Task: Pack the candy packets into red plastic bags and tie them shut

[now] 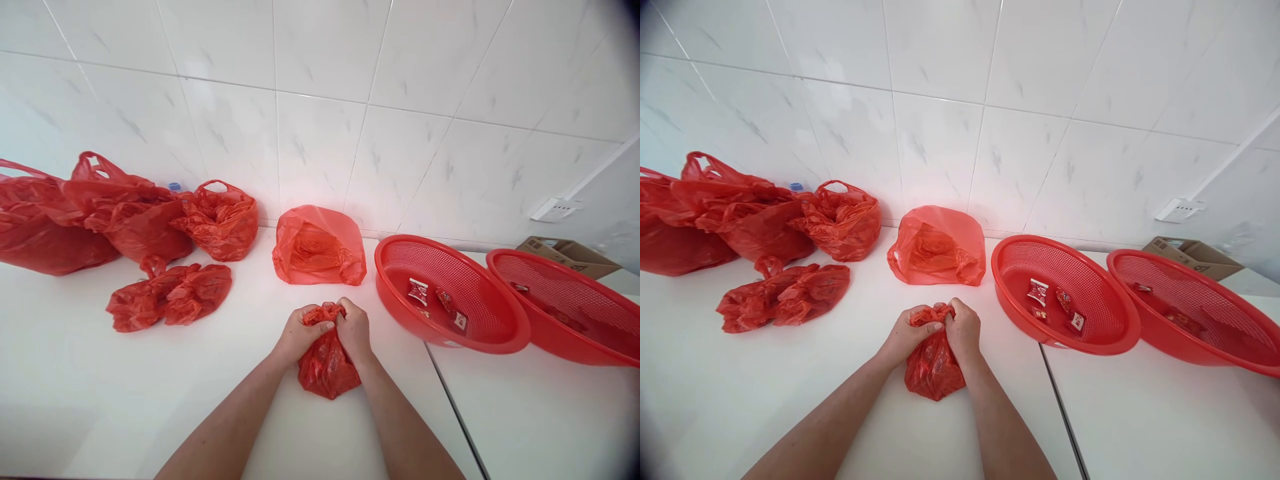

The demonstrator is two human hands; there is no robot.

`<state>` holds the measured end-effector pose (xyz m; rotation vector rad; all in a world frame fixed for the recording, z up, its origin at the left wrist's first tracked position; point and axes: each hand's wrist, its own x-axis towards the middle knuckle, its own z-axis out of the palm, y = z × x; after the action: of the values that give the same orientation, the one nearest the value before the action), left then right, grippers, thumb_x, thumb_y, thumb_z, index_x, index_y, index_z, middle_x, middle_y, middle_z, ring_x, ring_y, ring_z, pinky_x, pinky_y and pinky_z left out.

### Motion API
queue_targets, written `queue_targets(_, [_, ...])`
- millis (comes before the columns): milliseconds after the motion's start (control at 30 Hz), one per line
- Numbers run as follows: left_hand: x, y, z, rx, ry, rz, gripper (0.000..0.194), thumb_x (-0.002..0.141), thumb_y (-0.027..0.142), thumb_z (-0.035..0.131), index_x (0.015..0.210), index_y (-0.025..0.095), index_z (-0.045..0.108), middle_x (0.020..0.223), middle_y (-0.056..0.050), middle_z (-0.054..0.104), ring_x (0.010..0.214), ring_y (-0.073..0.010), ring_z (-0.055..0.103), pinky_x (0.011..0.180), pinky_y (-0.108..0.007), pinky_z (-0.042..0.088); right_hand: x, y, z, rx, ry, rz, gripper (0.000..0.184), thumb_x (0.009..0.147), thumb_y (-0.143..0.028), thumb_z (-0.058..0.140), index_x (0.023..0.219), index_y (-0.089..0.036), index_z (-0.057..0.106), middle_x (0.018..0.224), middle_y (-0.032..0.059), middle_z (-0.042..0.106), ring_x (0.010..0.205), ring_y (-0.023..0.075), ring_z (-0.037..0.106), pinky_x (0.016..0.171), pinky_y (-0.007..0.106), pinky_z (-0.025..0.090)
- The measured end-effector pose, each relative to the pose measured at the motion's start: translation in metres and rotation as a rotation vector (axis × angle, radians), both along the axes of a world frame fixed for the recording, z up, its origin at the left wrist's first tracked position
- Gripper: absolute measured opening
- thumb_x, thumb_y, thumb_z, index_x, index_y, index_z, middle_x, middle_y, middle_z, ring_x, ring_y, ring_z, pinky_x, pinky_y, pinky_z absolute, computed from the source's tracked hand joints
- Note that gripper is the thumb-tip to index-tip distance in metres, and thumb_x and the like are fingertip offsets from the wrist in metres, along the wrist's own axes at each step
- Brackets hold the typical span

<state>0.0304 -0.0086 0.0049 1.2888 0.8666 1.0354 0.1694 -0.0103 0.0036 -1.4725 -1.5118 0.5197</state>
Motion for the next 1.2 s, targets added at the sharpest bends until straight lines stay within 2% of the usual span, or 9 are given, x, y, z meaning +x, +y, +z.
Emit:
queue_targets(233, [-0.002,0.005,-0.003,0.131,0.044,0.248,0.013,0.074,0.017,0.059,0.086,0.019,0.063,0.085,-0.001,0.064,0.078,-0.0146,0.057,0.072,-0.026,0.045,-0.002,0.003,0.004,-0.009,0.072,0.177,0.007,0.075,-0.024,0.051,0.07,-0.021,0.048,0.065,-0.0051,0.048,0.06,0.0111,0.043,0.057,0.021,0.036])
queue_targets(433, [-0.003,0.001,-0.004,0.304,0.095,0.156,0.026,0.079,0.018,0.057,0.102,0.024,0.067,0.093,-0.003,0.061,0.085,-0.0161,0.058,0.08,-0.029,0.045,0.0,0.001,0.0,-0.014,0.154,0.071,0.006,0.077,-0.025,0.051,0.083,-0.022,0.053,0.064,-0.0058,0.047,0.059,0.0116,0.045,0.058,0.023,0.038])
queue_targets(533, [-0.002,0.001,-0.007,0.394,0.166,0.144,0.032,0.079,0.015,0.054,0.106,0.027,0.066,0.08,0.0,0.054,0.072,-0.0131,0.053,0.07,-0.027,0.044,0.001,0.0,0.003,0.102,0.115,0.042,0.038,0.074,-0.015,0.048,0.11,-0.025,0.051,0.081,-0.002,0.055,0.073,0.014,0.052,0.07,0.026,0.042])
queue_targets(633, [-0.003,0.002,-0.011,0.47,0.196,0.159,0.038,0.079,0.011,0.052,0.109,0.029,0.065,0.076,0.001,0.049,0.069,-0.0122,0.051,0.067,-0.026,0.043,0.001,0.0,0.004,0.214,0.02,0.088,0.028,0.073,-0.01,0.043,0.093,-0.024,0.058,0.09,0.0011,0.055,0.082,0.0148,0.052,0.074,0.027,0.041])
queue_targets(700, [-0.003,0.004,-0.013,0.511,0.2,0.176,0.038,0.078,0.01,0.052,0.109,0.029,0.065,0.075,0.001,0.047,0.068,-0.0116,0.049,0.065,-0.025,0.042,0.0,0.0,0.004,0.178,0.014,0.084,0.013,0.073,-0.012,0.044,0.071,-0.021,0.053,0.077,-0.0002,0.052,0.071,0.0138,0.049,0.066,0.026,0.039])
queue_targets(800, [-0.004,0.005,-0.015,0.542,0.195,0.195,0.036,0.078,0.011,0.054,0.107,0.029,0.066,0.073,0.002,0.042,0.065,-0.0108,0.047,0.061,-0.024,0.041,-0.001,0.0,0.004,0.085,0.067,0.123,0.017,0.074,-0.016,0.045,0.058,-0.02,0.042,0.065,-0.0024,0.044,0.06,0.0121,0.042,0.057,0.025,0.036])
queue_targets(933, [-0.006,0.006,-0.015,0.493,0.181,0.197,0.034,0.078,0.014,0.053,0.106,0.027,0.066,0.075,0.001,0.043,0.067,-0.012,0.048,0.063,-0.025,0.042,0.001,-0.004,0.013,-0.01,0.176,0.29,0.009,0.076,-0.021,0.046,0.071,-0.02,0.053,0.073,-0.0018,0.054,0.067,0.0126,0.05,0.063,0.024,0.041])
queue_targets(1033, [-0.007,0.004,-0.009,0.413,0.184,0.166,0.033,0.078,0.017,0.053,0.107,0.027,0.066,0.077,0.0,0.048,0.069,-0.0135,0.05,0.067,-0.028,0.045,0.002,-0.006,0.018,-0.15,0.437,0.395,0.022,0.083,-0.038,0.043,0.083,-0.021,0.057,0.081,0.0001,0.059,0.073,0.0144,0.054,0.067,0.026,0.043])
queue_targets(1200, [-0.005,-0.002,0.005,0.37,0.206,0.057,0.036,0.084,0.026,0.052,0.119,0.027,0.06,0.091,-0.004,0.057,0.084,-0.0176,0.054,0.083,-0.034,0.045,0.002,-0.001,0.013,-0.244,0.75,0.301,0.02,0.073,-0.04,0.059,0.077,-0.02,0.056,0.075,-0.001,0.059,0.069,0.0136,0.054,0.066,0.026,0.045])
